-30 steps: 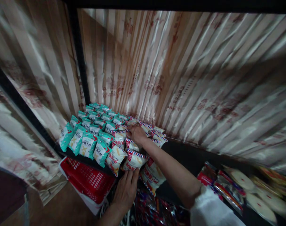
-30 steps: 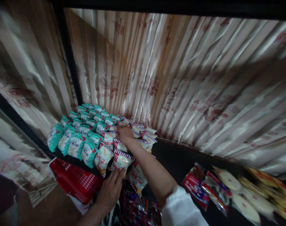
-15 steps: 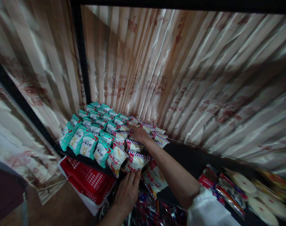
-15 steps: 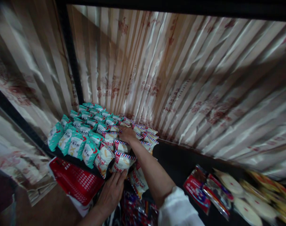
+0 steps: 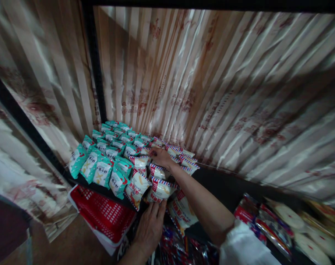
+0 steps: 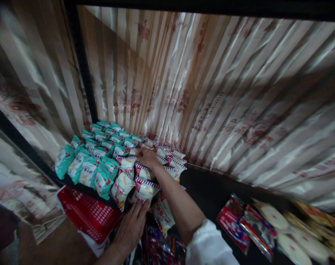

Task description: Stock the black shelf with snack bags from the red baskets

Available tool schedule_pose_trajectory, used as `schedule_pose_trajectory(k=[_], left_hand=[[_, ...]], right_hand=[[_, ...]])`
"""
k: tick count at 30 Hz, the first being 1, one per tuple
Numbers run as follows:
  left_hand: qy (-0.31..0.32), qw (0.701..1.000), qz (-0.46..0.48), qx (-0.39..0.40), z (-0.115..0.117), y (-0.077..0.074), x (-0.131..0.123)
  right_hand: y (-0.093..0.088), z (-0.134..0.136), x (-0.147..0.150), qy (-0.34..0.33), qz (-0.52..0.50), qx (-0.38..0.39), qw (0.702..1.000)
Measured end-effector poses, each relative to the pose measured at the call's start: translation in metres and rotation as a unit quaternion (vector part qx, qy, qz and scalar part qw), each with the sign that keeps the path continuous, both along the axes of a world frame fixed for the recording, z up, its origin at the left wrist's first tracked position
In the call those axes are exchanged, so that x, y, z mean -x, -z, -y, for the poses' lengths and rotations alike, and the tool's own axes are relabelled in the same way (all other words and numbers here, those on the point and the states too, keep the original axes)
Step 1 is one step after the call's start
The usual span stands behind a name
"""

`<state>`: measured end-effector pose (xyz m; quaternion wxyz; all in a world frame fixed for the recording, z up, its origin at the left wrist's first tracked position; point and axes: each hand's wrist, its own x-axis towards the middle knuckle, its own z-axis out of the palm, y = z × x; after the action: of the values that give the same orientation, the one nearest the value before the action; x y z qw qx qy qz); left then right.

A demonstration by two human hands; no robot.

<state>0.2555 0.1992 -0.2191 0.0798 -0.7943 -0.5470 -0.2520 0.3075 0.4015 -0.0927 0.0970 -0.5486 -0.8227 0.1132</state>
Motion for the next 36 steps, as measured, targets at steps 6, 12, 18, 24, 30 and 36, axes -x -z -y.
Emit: schedule_pose_trajectory(k=[6, 12, 18, 24, 30, 36], left_hand=[[-0.004, 1.0, -0.013, 0.012, -0.001, 0.002, -0.001], [0.005, 1.0, -0.004, 0.004, 0.0, 0.002, 0.0], [0.006, 1.0, 0.008, -0.018, -0.003, 0.004, -0.001], [0.016, 1.0, 0.022, -0.005, -0.006, -0.001, 0.0], [0.034, 0.999, 0.034, -0.01, -0.004, -0.003, 0.004], [0.029, 0.999, 0.022, -0.04, -0.001, -0.004, 0.006]], right_hand=[[-0.001, 0.001, 0.006, 0.066, 0.059, -0.01, 0.996], [0.003, -0.005, 0.006, 0.08, 0.076, -0.025, 0.994], [0.005, -0.009, 0.005, 0.026, 0.058, -0.013, 0.998], [0.005, -0.006, 0.004, 0.018, -0.001, -0.039, 0.999], [-0.02, 0.022, -0.037, -0.016, -0.182, -0.101, 0.978], [-0.026, 0.117, -0.116, 0.106, -0.367, -0.223, 0.897]])
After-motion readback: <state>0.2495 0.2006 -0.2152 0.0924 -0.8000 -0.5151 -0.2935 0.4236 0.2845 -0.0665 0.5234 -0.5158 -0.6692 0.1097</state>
